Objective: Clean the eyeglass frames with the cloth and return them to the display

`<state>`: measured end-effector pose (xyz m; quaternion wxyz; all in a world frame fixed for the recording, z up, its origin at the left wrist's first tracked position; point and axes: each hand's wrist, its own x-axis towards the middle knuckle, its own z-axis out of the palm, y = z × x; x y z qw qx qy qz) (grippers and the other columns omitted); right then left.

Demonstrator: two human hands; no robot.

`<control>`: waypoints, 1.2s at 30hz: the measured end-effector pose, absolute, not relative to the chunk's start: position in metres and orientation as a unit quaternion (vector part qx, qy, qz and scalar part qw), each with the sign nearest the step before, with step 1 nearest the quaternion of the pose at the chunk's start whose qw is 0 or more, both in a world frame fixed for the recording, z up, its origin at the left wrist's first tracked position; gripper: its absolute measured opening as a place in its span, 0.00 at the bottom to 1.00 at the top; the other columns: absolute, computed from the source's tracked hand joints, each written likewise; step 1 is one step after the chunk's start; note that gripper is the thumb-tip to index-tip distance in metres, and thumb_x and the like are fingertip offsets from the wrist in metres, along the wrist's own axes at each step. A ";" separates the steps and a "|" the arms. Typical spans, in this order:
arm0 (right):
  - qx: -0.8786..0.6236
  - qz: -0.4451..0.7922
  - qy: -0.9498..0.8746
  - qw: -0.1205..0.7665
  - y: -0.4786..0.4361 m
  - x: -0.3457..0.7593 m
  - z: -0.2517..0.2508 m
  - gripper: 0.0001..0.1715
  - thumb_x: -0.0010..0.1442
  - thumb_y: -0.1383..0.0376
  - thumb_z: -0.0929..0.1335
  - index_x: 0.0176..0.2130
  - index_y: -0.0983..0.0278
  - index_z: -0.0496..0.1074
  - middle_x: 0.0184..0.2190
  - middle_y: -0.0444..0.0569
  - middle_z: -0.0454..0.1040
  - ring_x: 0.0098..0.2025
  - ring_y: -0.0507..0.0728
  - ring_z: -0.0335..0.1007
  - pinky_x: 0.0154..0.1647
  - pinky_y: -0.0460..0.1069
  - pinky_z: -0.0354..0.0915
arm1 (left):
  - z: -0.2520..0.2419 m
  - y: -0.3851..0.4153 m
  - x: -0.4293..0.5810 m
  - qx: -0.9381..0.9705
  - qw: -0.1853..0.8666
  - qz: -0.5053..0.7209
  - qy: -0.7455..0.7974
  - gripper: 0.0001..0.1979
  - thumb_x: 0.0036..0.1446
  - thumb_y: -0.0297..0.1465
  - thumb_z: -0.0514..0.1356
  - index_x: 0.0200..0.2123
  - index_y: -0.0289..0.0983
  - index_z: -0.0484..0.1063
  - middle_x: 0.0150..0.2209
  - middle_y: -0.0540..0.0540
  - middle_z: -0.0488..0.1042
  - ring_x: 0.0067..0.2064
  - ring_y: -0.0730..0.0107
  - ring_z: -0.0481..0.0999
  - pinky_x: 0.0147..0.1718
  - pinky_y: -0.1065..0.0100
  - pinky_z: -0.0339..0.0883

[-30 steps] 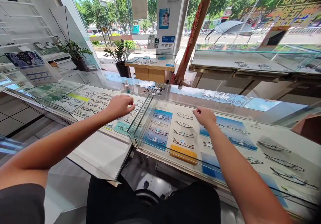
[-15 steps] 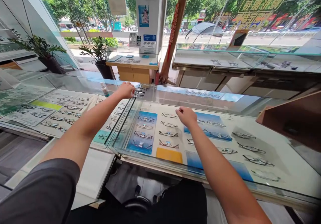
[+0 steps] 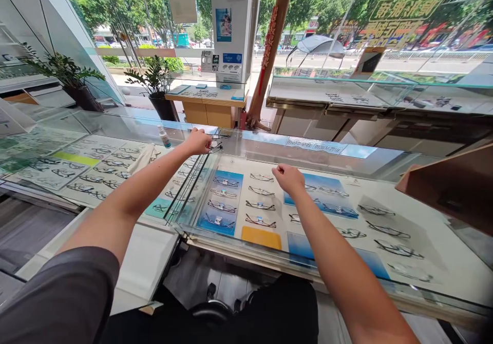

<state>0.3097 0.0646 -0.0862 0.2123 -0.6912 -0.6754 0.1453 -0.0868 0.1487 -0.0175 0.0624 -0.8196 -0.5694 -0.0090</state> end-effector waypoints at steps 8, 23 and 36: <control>-0.699 0.138 -0.673 0.199 0.068 0.311 -0.088 0.17 0.67 0.54 0.64 0.29 0.58 0.66 0.27 0.47 0.75 0.31 0.58 0.64 0.34 0.52 0.50 | 0.026 0.014 -0.110 -0.827 -0.078 0.010 -0.556 0.08 0.58 0.39 0.69 0.35 0.42 0.85 0.37 0.46 0.86 0.43 0.54 0.81 0.46 0.59 0.67; -0.709 0.119 -0.675 0.167 0.067 0.312 -0.083 0.17 0.67 0.53 0.64 0.29 0.57 0.66 0.27 0.49 0.72 0.31 0.59 0.61 0.35 0.54 0.49 | 0.003 -0.174 -0.185 -0.743 -0.416 0.124 -0.510 0.05 0.59 0.35 0.69 0.36 0.40 0.84 0.37 0.49 0.86 0.42 0.61 0.81 0.42 0.66 0.68; -0.720 0.113 -0.670 0.141 0.063 0.311 -0.077 0.16 0.69 0.53 0.65 0.32 0.57 0.66 0.29 0.50 0.73 0.32 0.58 0.61 0.36 0.53 0.50 | -0.128 -0.158 -0.214 -0.853 -0.031 0.027 -0.521 0.11 0.68 0.26 0.64 0.30 0.39 0.78 0.34 0.41 0.82 0.42 0.54 0.74 0.44 0.55 0.60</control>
